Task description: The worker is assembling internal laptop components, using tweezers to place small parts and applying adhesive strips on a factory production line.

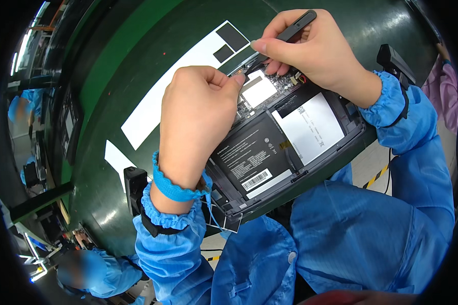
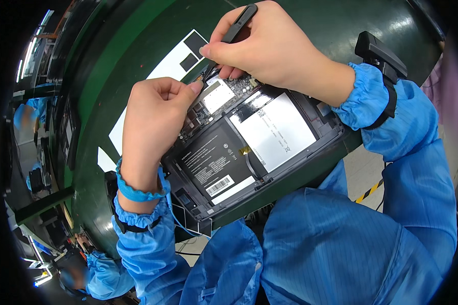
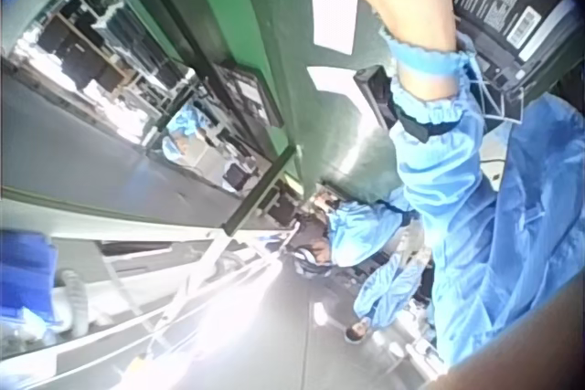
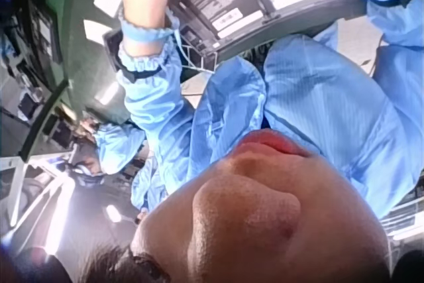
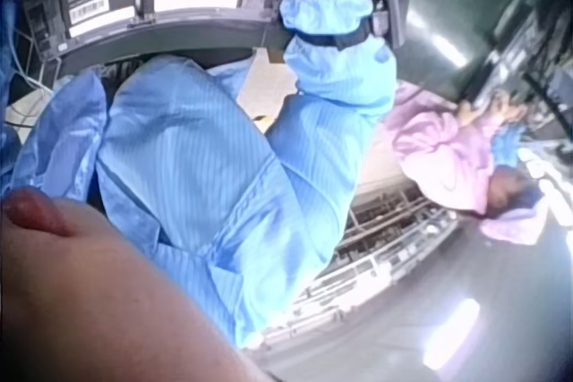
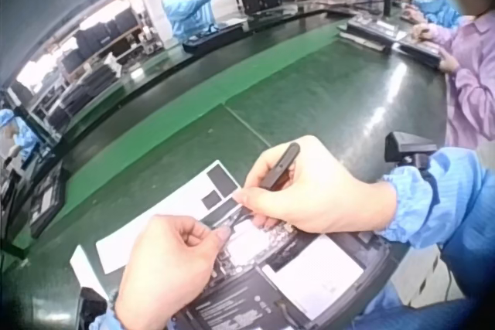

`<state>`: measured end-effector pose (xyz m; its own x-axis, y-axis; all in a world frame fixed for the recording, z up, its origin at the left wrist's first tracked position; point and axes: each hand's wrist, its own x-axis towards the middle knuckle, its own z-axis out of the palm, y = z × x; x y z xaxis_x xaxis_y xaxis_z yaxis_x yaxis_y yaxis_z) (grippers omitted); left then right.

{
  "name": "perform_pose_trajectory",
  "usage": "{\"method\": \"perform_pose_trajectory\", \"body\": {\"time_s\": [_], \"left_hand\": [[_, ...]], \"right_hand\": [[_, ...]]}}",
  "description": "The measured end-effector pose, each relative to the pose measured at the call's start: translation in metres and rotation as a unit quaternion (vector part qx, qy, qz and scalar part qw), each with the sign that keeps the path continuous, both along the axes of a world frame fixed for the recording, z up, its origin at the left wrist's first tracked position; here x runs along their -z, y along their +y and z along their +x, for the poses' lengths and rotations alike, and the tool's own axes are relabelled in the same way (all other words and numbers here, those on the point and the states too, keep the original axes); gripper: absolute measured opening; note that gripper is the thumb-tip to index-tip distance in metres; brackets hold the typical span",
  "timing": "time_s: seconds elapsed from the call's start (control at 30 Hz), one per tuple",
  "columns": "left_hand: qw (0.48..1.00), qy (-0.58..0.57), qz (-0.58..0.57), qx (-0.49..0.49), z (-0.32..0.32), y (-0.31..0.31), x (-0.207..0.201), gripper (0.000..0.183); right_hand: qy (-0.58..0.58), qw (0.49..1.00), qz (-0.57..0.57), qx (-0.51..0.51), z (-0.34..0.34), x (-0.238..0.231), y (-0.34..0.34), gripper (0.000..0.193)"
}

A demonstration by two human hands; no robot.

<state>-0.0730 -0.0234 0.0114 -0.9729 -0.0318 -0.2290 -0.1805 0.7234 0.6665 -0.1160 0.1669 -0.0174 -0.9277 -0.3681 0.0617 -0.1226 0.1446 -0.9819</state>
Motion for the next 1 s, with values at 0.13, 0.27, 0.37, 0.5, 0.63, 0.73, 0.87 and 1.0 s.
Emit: {"method": "perform_pose_trajectory", "body": {"time_s": [0.13,0.27,0.37,0.5,0.63,0.73,0.87,1.0], "left_hand": [[1.0,0.009,-0.02,0.002,-0.002,0.002,0.003,0.03],[0.999,-0.002,-0.036,-0.006,-0.003,0.003,-0.004,0.027],[0.999,-0.011,-0.036,-0.006,-0.005,0.004,-0.005,0.028],[0.999,-0.008,-0.045,-0.008,-0.005,0.004,-0.005,0.029],[0.994,-0.051,-0.093,0.019,-0.012,0.005,-0.013,0.035],[0.994,-0.073,-0.083,0.022,-0.019,-0.002,-0.008,0.046],[0.993,-0.068,-0.098,0.027,-0.018,-0.002,-0.011,0.048],[0.994,-0.075,-0.081,0.013,-0.014,-0.006,-0.007,0.047]], "right_hand": [[-0.011,1.0,0.009,0.004,0.003,-0.003,0.0,0.019],[-0.07,0.997,-0.036,0.011,0.005,-0.014,-0.002,0.014],[-0.055,0.998,-0.031,0.013,0.006,-0.012,-0.003,0.015],[-0.094,0.995,-0.013,0.005,0.006,-0.021,-0.002,0.014],[-0.032,0.999,-0.006,0.015,0.009,-0.015,-0.001,0.014],[-0.04,0.999,-0.028,0.01,0.007,-0.01,0.003,0.013],[0.061,0.997,0.011,0.042,0.014,-0.014,-0.003,0.015],[0.081,0.99,-0.05,0.108,0.01,-0.017,-0.007,0.015]]}}
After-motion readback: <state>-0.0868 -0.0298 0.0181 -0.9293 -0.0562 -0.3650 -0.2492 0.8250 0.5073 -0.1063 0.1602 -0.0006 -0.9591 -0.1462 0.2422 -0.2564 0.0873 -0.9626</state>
